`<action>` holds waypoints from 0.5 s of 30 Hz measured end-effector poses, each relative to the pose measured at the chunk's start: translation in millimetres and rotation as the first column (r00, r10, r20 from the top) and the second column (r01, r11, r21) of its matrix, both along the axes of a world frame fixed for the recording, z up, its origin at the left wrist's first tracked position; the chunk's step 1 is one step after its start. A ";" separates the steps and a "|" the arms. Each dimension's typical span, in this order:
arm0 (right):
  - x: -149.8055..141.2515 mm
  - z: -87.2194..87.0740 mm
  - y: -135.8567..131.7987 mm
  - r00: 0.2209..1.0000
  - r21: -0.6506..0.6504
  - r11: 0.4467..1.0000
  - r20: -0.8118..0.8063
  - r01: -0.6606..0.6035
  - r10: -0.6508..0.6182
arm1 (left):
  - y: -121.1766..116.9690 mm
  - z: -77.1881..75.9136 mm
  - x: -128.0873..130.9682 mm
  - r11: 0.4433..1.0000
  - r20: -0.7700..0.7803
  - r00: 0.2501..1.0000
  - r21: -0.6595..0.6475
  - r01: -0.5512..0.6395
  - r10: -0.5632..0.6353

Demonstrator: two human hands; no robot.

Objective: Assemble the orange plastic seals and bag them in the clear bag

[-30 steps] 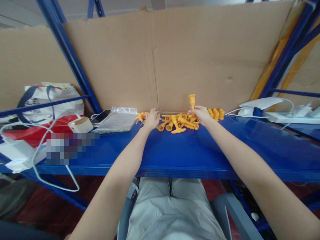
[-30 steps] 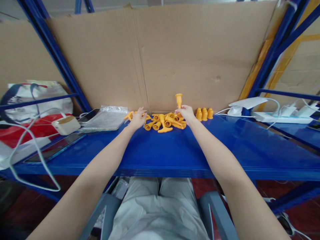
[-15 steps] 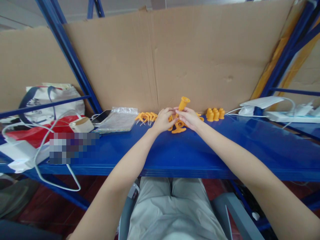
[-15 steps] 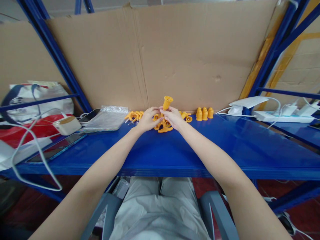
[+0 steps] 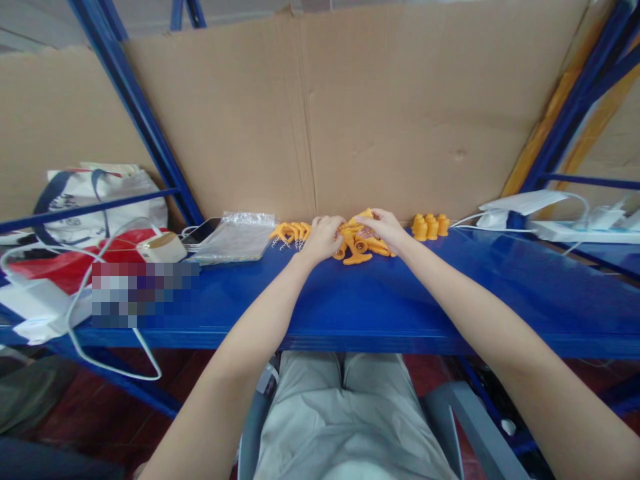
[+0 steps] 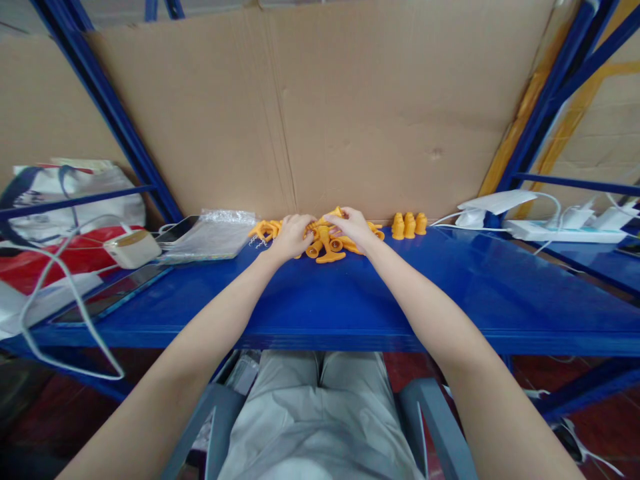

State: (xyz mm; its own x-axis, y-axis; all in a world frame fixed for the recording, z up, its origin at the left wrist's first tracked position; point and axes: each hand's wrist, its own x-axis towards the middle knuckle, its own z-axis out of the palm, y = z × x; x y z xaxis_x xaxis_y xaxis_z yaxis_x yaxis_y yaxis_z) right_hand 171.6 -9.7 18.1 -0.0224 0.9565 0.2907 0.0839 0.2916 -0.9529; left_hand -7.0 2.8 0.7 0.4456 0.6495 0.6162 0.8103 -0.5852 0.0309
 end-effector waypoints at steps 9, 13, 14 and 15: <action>22.8 -3.8 10.6 0.689 0.334 0.927 0.713 -0.170 -0.131 | -2.5 0.8 -6.0 0.999 -0.132 0.991 0.026 0.039 -0.035; 23.2 -4.9 11.5 0.434 0.357 0.903 0.871 -0.239 -0.230 | -1.9 -0.2 -4.9 0.998 -0.158 0.985 0.015 0.068 -0.065; 22.8 -5.1 11.4 0.379 0.362 0.898 0.890 -0.249 -0.254 | -1.8 -0.3 -4.5 0.997 -0.163 0.984 0.008 0.071 -0.069; 22.3 -5.2 11.1 0.331 0.371 0.892 0.902 -0.258 -0.279 | -1.7 -0.4 -4.1 0.997 -0.167 0.983 0.000 0.074 -0.073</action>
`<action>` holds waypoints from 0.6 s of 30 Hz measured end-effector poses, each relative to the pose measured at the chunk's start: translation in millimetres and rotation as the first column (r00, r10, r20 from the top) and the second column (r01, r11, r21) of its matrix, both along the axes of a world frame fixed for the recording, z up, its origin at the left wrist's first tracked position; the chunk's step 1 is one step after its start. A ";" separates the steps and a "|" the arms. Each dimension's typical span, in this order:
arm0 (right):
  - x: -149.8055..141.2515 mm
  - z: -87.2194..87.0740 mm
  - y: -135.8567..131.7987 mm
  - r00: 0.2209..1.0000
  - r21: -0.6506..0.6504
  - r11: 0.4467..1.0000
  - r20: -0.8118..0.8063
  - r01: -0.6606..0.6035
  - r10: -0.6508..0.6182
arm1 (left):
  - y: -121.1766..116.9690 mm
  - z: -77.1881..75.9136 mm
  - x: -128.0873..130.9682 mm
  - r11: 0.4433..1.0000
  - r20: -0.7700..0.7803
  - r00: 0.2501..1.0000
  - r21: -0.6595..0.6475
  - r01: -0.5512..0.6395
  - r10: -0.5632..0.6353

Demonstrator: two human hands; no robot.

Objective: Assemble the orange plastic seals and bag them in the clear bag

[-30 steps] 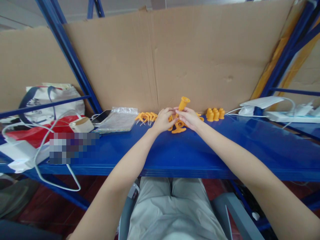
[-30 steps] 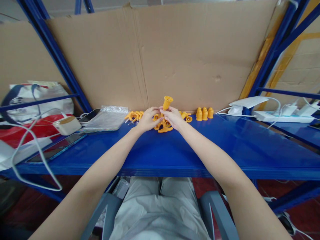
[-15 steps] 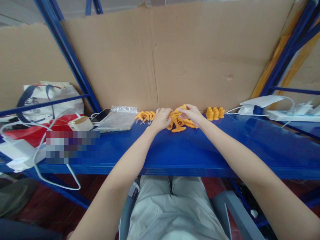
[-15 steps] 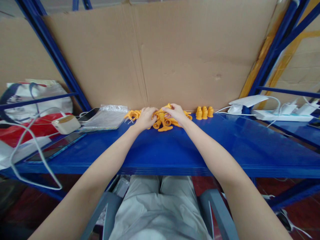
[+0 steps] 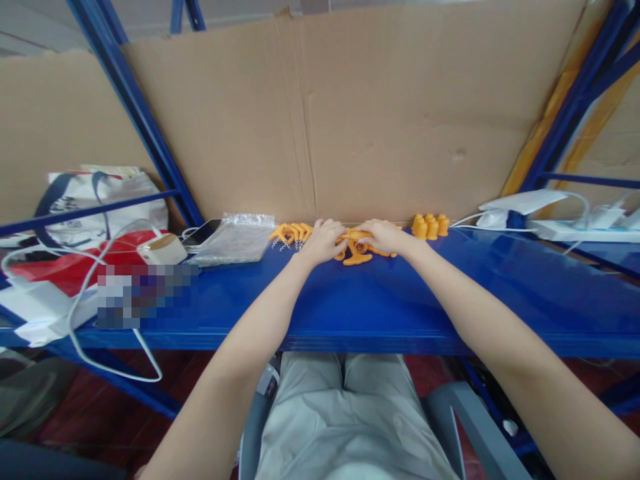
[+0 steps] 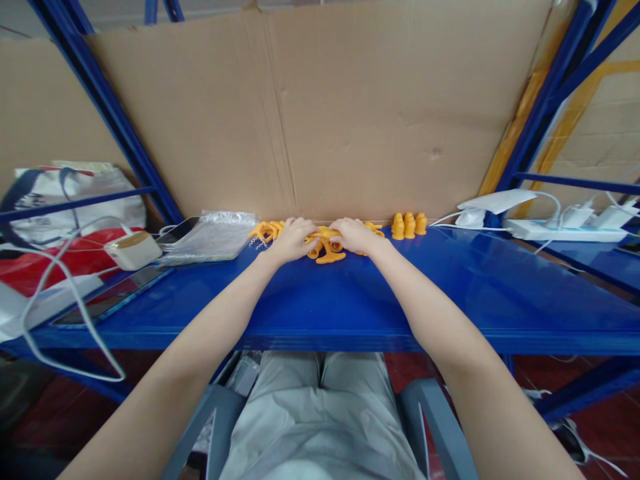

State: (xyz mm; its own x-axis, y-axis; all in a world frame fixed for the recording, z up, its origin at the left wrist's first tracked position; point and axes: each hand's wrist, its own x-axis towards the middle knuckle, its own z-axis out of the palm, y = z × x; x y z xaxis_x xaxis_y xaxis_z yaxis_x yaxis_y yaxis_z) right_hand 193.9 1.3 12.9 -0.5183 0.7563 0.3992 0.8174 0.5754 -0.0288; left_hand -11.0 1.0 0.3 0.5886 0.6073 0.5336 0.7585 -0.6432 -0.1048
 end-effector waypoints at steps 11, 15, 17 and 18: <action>-4.0 4.9 -16.2 0.985 0.304 0.953 0.160 0.014 -0.065 | -2.8 4.1 3.7 0.997 0.100 0.994 -0.058 -0.047 0.053; -5.1 2.1 -16.1 0.983 0.293 0.956 0.182 -0.035 -0.020 | -4.1 3.1 4.0 0.997 0.095 0.994 -0.050 -0.053 0.057; -7.1 1.6 -16.3 0.981 0.289 0.957 0.193 -0.030 -0.028 | -3.9 1.8 5.0 0.998 0.092 0.994 -0.044 -0.052 0.056; -8.2 1.8 -16.7 0.980 0.297 0.955 0.198 -0.025 -0.036 | -3.5 1.1 5.5 0.998 0.095 0.994 -0.042 -0.052 0.056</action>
State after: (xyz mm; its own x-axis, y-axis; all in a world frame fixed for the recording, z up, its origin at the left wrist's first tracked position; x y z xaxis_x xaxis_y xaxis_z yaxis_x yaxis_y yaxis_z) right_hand 185.7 -15.4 14.7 -0.6066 0.6225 0.4946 0.7919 0.5286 0.3058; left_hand -5.5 -2.5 1.4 0.5016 0.6581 0.5615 0.7974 -0.6034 -0.0051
